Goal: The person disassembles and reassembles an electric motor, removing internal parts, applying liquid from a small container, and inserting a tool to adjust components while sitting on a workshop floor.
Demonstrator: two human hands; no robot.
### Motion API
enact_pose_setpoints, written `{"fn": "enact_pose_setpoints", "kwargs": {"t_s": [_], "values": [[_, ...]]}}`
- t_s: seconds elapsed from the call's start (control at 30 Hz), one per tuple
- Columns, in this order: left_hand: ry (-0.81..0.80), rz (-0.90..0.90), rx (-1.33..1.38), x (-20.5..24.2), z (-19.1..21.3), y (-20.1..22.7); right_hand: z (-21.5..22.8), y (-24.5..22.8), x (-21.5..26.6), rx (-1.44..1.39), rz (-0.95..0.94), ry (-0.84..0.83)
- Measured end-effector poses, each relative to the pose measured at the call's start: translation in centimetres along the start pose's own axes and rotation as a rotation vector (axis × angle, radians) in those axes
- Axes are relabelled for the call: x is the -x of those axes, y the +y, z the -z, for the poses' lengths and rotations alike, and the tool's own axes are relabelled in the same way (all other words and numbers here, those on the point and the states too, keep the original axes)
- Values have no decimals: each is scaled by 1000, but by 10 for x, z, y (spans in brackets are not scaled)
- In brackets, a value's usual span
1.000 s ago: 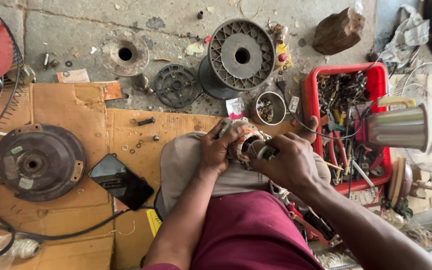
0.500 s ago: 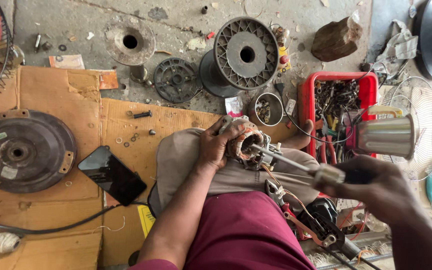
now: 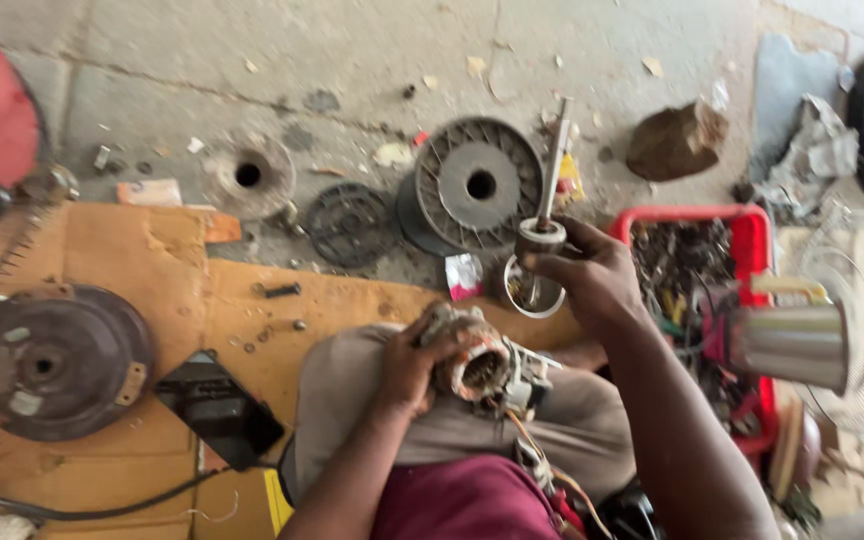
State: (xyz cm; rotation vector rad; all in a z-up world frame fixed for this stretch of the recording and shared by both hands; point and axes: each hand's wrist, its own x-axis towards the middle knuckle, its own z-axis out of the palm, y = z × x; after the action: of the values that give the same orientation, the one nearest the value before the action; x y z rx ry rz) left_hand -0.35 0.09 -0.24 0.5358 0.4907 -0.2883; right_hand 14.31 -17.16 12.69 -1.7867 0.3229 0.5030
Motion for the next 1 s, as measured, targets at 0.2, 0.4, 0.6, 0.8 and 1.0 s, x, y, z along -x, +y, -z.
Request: {"fn": "enact_pose_setpoints", "kwargs": {"t_s": [0.2, 0.4, 0.6, 0.8, 1.0], "values": [[105, 81, 16, -4, -2, 0, -30, -24, -65, 590, 22, 130], [63, 119, -26, -3, 1, 5, -42, -18, -88, 882, 362, -31], [80, 143, -24, -5, 3, 3, -41, -24, -95, 937, 360, -89], [120, 148, -18, -7, 2, 2, -36, -31, -100, 916, 301, -150], [102, 108, -27, -11, 7, -3, -13, -45, -101, 791, 353, -275]]}}
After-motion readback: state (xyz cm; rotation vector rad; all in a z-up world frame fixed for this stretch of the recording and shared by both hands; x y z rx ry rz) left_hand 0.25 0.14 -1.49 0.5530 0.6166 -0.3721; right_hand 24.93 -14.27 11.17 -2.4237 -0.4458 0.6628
